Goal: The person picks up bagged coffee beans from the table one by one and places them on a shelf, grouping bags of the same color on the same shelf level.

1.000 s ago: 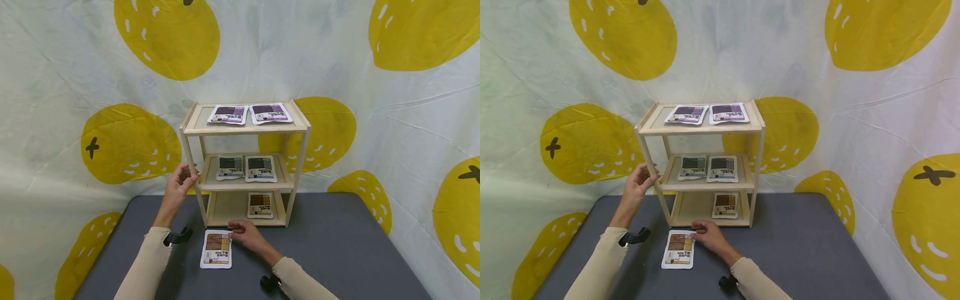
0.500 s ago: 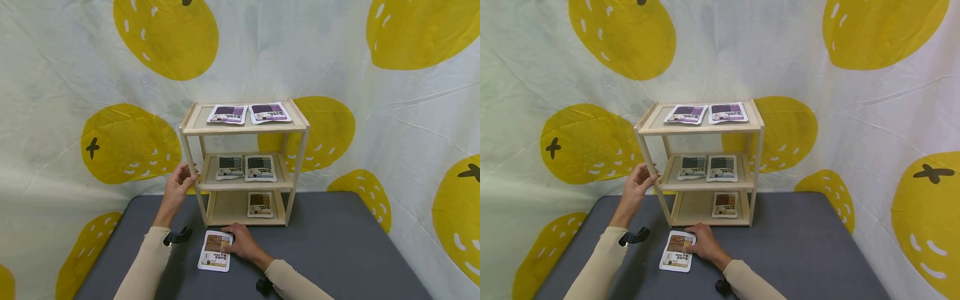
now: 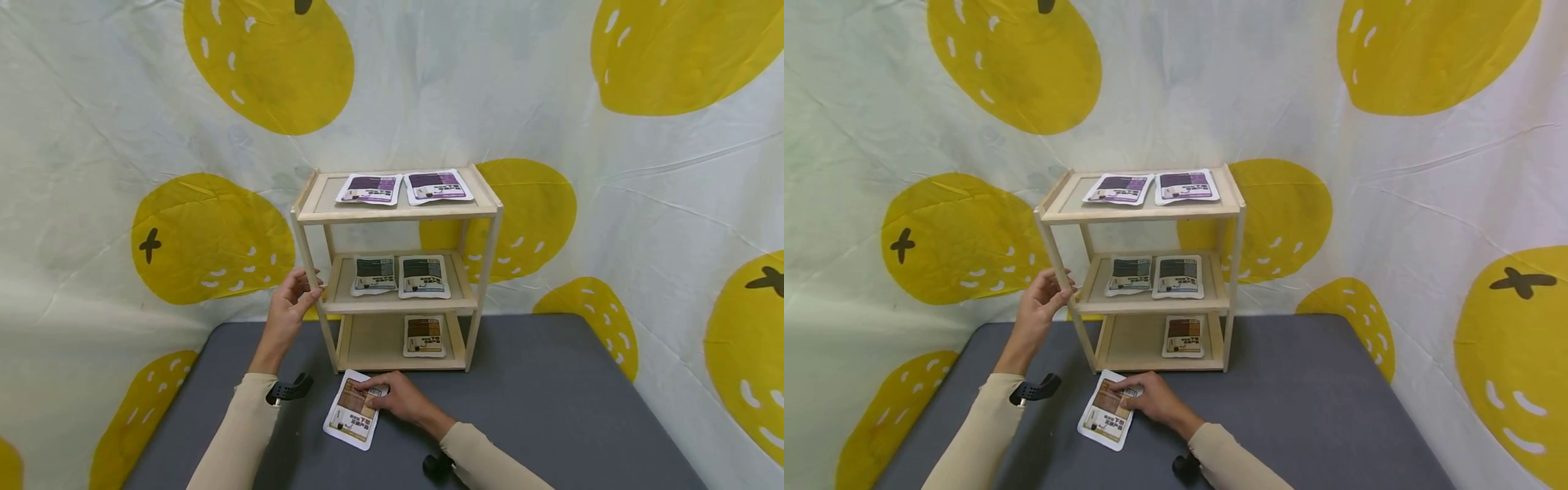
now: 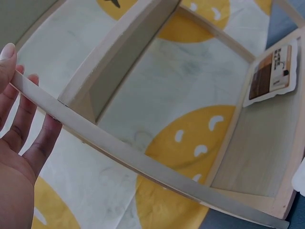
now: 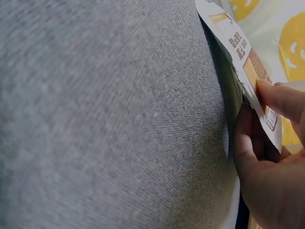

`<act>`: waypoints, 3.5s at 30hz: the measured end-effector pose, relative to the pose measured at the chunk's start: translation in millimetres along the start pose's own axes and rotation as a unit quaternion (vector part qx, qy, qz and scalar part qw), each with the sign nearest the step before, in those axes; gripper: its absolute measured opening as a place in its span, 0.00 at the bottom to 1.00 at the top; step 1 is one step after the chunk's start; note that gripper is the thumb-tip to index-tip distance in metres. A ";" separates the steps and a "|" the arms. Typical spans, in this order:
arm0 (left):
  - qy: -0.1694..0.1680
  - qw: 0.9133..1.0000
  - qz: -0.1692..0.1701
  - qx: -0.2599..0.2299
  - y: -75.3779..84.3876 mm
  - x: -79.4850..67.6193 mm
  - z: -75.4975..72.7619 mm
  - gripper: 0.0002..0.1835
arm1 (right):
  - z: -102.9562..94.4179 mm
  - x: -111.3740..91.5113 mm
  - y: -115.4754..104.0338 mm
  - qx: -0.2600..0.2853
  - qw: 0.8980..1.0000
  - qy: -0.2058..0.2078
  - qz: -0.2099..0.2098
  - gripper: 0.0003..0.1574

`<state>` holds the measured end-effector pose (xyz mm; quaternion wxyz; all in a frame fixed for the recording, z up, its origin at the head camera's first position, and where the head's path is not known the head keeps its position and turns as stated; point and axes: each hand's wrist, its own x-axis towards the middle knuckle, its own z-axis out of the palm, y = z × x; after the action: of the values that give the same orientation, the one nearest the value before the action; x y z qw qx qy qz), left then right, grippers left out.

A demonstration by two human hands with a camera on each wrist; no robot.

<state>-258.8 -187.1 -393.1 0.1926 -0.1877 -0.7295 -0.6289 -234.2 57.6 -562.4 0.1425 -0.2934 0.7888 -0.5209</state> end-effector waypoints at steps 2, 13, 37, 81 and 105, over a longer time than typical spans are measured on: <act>0.000 1.000 -0.001 -0.001 -0.7 0.5 -0.1 0.18 | -1.2 -0.8 -0.2 0.019 1.000 -0.006 0.003 0.22; 0.005 1.000 -0.019 -0.008 0.7 -0.5 0.7 0.18 | -13.9 -2.8 -0.8 0.062 0.998 -0.018 0.004 0.17; 0.006 1.000 -0.009 -0.004 -26.6 4.7 -3.9 0.20 | -39.9 -16.3 -3.3 0.065 0.998 -0.018 0.004 0.16; -0.017 0.999 0.002 -0.028 -30.8 7.0 -9.0 0.22 | -75.8 4.5 -7.8 0.165 0.985 0.003 0.047 0.37; -0.018 0.999 0.009 -0.033 -31.1 6.7 -8.5 0.18 | -101.3 31.9 -0.5 0.040 0.998 0.030 0.031 0.40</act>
<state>-280.2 -199.6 -414.8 0.1789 -0.2120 -0.7098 -0.6475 -312.9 112.6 -517.2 0.1467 -0.2472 0.7797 -0.5563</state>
